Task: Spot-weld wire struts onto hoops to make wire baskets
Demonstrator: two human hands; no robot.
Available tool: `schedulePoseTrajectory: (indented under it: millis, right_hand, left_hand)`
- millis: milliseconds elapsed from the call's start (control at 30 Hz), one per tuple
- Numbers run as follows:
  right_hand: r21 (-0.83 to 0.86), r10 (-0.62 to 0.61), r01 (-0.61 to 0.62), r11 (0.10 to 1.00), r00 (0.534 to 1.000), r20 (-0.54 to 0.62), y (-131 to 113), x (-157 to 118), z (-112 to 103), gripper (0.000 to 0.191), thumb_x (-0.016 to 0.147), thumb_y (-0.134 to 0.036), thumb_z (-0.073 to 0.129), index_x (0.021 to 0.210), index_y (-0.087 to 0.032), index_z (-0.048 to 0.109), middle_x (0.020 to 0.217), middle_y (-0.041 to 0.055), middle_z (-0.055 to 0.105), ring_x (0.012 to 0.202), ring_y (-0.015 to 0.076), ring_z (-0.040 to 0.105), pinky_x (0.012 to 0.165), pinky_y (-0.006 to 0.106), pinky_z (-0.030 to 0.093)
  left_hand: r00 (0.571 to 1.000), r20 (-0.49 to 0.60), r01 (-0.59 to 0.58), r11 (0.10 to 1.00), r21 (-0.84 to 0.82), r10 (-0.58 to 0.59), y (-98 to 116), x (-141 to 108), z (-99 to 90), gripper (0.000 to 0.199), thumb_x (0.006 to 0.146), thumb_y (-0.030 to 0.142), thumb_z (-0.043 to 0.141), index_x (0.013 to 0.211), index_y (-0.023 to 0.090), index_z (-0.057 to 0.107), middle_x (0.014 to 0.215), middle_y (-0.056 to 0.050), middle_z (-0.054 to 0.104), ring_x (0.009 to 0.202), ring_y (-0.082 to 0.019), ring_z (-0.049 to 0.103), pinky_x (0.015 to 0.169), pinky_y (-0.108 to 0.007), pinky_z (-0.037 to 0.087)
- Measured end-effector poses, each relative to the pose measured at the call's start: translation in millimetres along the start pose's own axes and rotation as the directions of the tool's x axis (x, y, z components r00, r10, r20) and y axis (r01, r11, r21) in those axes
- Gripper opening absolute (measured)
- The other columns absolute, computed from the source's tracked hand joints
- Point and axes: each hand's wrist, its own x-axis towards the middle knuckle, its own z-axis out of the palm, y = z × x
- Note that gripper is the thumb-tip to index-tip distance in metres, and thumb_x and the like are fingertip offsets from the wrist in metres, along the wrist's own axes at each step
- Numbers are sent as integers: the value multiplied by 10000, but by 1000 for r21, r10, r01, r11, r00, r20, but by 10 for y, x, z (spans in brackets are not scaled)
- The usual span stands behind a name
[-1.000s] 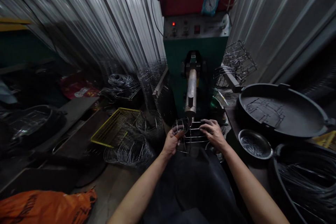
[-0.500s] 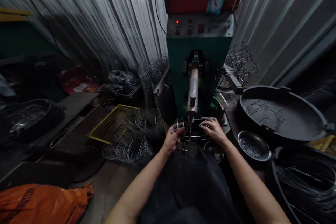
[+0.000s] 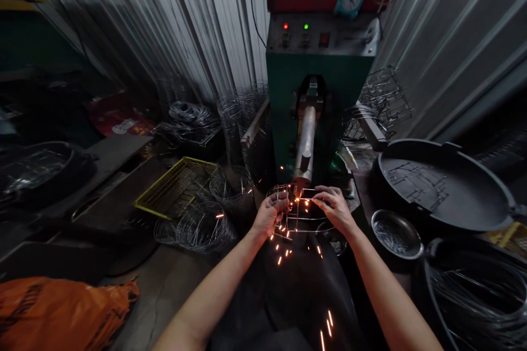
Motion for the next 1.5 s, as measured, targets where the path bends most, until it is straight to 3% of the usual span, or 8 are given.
schedulePoseTrajectory:
  millis: [300,467,567,700,800,867,1267,1500]
  right_hand:
    - [-27,-90,87,996,987,-137,105,-220,-48,216,773,-418,536,822,-236,642,1048,72,508,992,226,473,877,395,378]
    - [21,103,-101,995,968,-230,-7,-900,-215,260,711,-468,586,776,-223,641,1015,75,507,989,247,476,865,380,382]
    - [305,313,-278,911,947,-72,-274,-1279,-104,304,702,-493,593,722,-191,627,917,71,553,906,232,514,826,354,410]
    - [814,573,-478,330,787,230,-578,-1438,166,314,746,-455,575,662,-154,546,670,22,533,493,93,466,474,216,447]
    - [896,650,-412,-165,638,413,-639,-1363,250,254,818,-310,535,633,-147,476,625,1,495,381,25,355,333,121,353]
    - [888,687,-339,-310,566,456,-614,-1294,260,251,870,-219,452,630,-144,450,619,4,486,385,17,372,339,92,369]
    - [908,815,-272,-319,409,410,-420,-1072,460,244,889,-120,364,697,-154,511,657,21,562,603,120,578,573,278,568]
    - [890,795,-313,-332,415,442,-342,-1160,378,165,838,-52,444,747,-134,555,651,19,558,516,87,553,432,148,518]
  left_hand:
    - [997,71,-10,999,38,7,21,-91,-90,451,550,285,742,932,116,573,561,33,535,406,-38,464,297,-130,177]
    - [988,16,154,979,-133,-153,105,-591,-389,427,583,268,737,941,122,557,541,58,532,289,36,261,311,-114,184]
    - [940,-26,319,901,-295,-341,169,-863,-574,299,634,293,706,824,114,561,504,72,486,288,33,239,310,-113,199]
    - [905,-48,380,856,-350,-422,210,-1110,-743,306,756,412,560,761,107,556,534,6,536,375,-41,433,360,-152,333]
    - [931,25,356,893,-274,-363,168,-1311,-865,462,784,529,436,881,97,571,760,-101,636,636,-147,598,526,-240,457]
    - [942,92,334,924,-184,-322,93,-1471,-933,540,769,575,412,993,104,553,868,-130,645,747,-188,615,620,-285,468]
    - [993,61,100,994,38,-102,-352,-1728,-696,486,682,389,647,1078,149,499,661,-14,619,578,-127,575,629,-268,438]
    - [927,177,351,930,-110,-330,-410,-1708,-731,527,744,566,467,921,90,608,789,-127,652,758,-219,611,697,-352,454]
